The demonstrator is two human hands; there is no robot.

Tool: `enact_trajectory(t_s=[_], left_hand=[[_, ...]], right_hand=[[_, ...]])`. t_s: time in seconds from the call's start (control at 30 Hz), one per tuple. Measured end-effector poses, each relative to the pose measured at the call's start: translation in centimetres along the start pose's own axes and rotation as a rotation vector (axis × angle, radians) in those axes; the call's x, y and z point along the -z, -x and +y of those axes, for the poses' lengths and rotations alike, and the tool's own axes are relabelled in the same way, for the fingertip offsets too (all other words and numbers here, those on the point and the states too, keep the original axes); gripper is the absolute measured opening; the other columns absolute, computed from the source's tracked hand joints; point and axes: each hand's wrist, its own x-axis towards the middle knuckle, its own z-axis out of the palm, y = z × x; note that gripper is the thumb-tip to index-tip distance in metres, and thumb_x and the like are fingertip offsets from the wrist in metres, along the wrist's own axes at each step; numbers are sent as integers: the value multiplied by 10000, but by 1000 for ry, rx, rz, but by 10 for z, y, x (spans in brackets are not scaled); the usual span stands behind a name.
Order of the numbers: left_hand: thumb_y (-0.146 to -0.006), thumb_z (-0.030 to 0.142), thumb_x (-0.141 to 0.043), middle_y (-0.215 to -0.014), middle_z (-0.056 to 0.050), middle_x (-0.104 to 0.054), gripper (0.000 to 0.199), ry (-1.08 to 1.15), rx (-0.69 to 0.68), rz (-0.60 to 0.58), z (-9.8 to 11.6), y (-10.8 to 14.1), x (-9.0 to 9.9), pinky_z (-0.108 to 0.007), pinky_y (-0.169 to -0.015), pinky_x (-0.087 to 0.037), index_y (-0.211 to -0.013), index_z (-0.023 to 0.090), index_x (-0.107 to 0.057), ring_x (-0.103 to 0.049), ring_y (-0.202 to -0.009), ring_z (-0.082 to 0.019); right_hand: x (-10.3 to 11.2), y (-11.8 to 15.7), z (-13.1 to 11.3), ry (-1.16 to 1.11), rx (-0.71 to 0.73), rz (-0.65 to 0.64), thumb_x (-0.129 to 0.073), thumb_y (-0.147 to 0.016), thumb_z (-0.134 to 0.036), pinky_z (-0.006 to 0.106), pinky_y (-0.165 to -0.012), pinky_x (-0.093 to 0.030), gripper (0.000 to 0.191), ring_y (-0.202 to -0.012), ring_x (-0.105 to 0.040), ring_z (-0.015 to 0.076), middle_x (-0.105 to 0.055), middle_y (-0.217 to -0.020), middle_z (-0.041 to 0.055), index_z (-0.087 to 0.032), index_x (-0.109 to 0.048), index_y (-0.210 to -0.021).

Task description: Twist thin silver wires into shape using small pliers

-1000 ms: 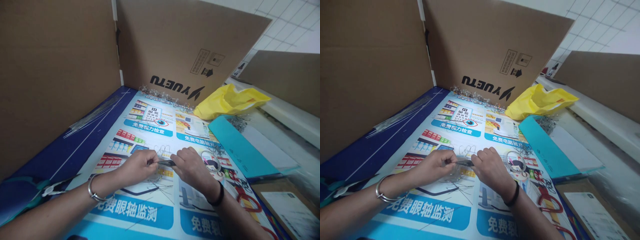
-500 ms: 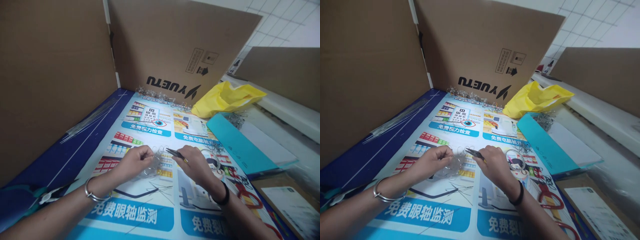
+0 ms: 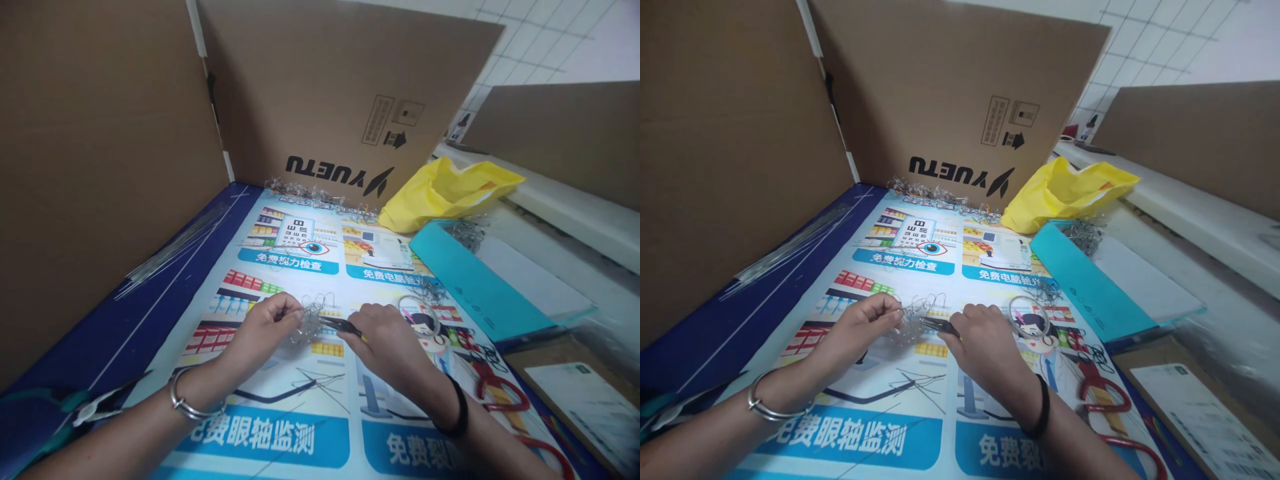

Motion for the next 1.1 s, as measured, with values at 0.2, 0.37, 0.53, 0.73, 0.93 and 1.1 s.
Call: enact_trajectory(t_s=[0.2,0.37,0.53,0.73,0.93,1.1], left_hand=[[-804,291,-513,-639,34,-455,144,-14,4,-24,0,1,-1,-231,-566,-340,-737,165,-528,-412,-595,-98],[-801,296,-511,-636,33,-454,148,-25,1,-22,2,1,-2,-230,-572,-343,-725,170,-527,-420,-599,-103],[-783,310,-516,-632,29,-471,151,-6,30,-20,3,0,-3,-231,-566,-352,-726,170,-525,-432,-594,-109],[-779,333,-527,-643,22,-486,174,51,63,-61,3,1,-4,-228,-553,-354,-725,169,-513,-444,-591,-106],[-760,332,-537,-651,19,-510,171,38,68,-66,5,1,-6,-232,-560,-351,-713,168,-518,-451,-591,-106],[-763,335,-536,-658,16,-531,178,6,59,-69,7,0,-5,-233,-571,-355,-715,163,-529,-467,-600,-109]], right_hand=[[3,2,-3,132,20,80,-596,-818,-355,313,-631,-240,185,-675,-511,176,-582,-687,26,-195,-607,-726],[3,3,-5,162,46,100,-601,-814,-350,318,-630,-241,182,-663,-507,183,-587,-682,23,-198,-600,-713],[2,2,-4,152,58,100,-601,-813,-352,318,-629,-238,184,-659,-509,180,-590,-682,18,-197,-599,-715],[6,0,-5,149,44,102,-581,-829,-358,320,-630,-234,192,-664,-516,179,-599,-689,22,-199,-606,-724],[8,0,-4,149,57,97,-573,-832,-364,312,-617,-236,215,-636,-510,168,-598,-668,19,-193,-600,-705],[10,0,-5,170,69,132,-572,-833,-349,315,-608,-236,211,-619,-503,161,-584,-653,19,-189,-595,-697]])
